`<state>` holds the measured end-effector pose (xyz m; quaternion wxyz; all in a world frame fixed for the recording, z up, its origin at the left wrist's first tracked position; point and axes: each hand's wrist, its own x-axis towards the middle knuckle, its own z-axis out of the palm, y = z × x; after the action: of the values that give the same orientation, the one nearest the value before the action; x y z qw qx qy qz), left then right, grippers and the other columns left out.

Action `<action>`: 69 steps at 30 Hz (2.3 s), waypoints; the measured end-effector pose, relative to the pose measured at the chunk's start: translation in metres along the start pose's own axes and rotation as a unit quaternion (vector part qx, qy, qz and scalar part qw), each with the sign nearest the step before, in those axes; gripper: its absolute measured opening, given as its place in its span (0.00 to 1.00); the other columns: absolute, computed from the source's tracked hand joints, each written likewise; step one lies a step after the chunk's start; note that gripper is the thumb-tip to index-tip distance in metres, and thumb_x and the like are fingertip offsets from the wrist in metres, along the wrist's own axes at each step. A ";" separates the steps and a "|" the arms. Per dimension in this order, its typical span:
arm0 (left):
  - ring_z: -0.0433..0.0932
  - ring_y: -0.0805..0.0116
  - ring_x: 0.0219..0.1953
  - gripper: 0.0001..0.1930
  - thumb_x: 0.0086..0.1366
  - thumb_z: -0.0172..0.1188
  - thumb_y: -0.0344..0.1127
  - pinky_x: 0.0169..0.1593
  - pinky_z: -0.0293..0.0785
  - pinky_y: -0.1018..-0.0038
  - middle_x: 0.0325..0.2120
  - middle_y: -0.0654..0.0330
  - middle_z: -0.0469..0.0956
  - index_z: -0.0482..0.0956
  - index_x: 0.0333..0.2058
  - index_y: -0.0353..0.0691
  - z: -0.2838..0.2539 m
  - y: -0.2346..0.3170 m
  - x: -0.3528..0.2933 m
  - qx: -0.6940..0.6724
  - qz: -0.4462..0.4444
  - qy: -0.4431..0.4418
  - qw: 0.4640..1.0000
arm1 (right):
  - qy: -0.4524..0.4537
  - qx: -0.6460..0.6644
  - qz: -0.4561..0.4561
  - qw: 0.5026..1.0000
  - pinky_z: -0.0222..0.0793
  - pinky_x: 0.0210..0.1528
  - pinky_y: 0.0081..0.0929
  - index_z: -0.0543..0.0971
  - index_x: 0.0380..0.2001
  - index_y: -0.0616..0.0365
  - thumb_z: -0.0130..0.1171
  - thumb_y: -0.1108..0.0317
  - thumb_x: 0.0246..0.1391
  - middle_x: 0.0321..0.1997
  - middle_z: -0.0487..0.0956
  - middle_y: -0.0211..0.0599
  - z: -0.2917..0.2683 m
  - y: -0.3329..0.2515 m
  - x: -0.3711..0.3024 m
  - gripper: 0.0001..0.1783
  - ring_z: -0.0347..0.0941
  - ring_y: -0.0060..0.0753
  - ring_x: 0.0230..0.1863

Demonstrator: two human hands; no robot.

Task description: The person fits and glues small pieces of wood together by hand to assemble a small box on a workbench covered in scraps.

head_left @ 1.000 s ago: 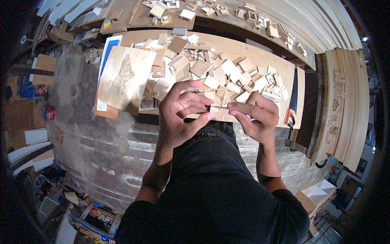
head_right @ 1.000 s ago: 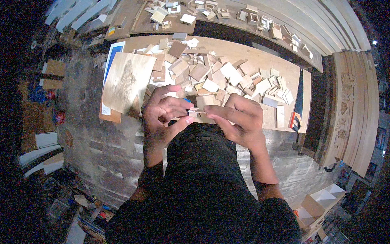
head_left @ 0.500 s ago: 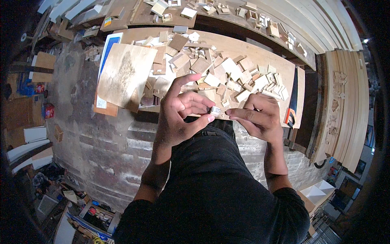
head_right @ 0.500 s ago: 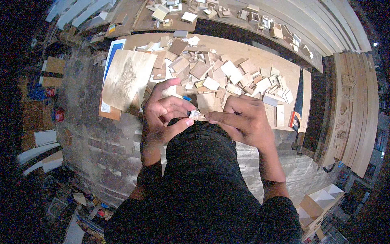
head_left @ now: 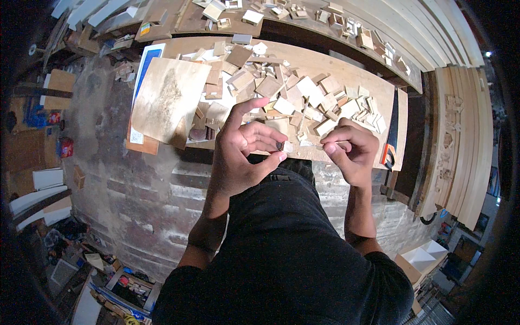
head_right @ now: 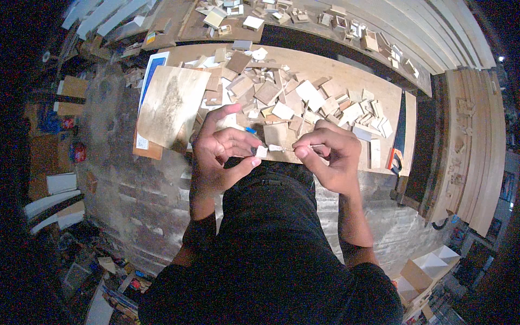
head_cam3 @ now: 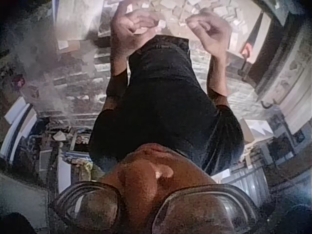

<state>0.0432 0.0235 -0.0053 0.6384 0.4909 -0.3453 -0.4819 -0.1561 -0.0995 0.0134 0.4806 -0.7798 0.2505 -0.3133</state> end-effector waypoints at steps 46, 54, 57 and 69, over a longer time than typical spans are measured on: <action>0.83 0.60 0.38 0.55 0.49 0.61 0.11 0.41 0.84 0.68 0.34 0.45 0.79 0.33 0.67 0.44 0.016 -0.007 -0.002 0.005 0.113 -0.003 0.994 | -0.016 0.130 0.218 0.967 0.48 0.20 0.13 0.83 0.23 0.62 0.69 0.72 0.51 0.19 0.75 0.20 0.013 0.001 -0.006 0.07 0.58 0.06 0.19; 0.83 0.58 0.37 0.56 0.48 0.61 0.11 0.40 0.84 0.69 0.41 0.42 0.76 0.31 0.67 0.44 0.016 -0.010 -0.001 0.029 0.116 0.020 0.993 | -0.013 0.132 0.218 0.967 0.47 0.20 0.13 0.83 0.24 0.62 0.69 0.73 0.50 0.18 0.74 0.20 0.010 -0.001 -0.004 0.06 0.58 0.06 0.20; 0.83 0.58 0.37 0.57 0.47 0.61 0.10 0.40 0.84 0.69 0.42 0.42 0.76 0.31 0.67 0.44 0.018 -0.008 0.000 0.034 0.113 0.030 0.993 | 0.004 0.127 0.223 0.966 0.48 0.21 0.13 0.83 0.24 0.62 0.69 0.73 0.50 0.19 0.75 0.20 0.013 0.003 -0.004 0.05 0.58 0.06 0.20; 0.83 0.58 0.37 0.58 0.48 0.61 0.10 0.40 0.84 0.68 0.38 0.43 0.78 0.29 0.67 0.45 0.018 -0.008 0.002 0.028 0.116 0.032 0.992 | 0.007 0.114 0.226 0.967 0.48 0.21 0.13 0.84 0.24 0.62 0.70 0.73 0.50 0.19 0.75 0.20 0.013 0.002 -0.005 0.05 0.59 0.06 0.21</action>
<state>0.0248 0.0162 -0.0084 0.6867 0.4803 -0.3925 -0.3792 -0.1502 -0.0890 0.0054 0.6227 -0.6408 0.3866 -0.2284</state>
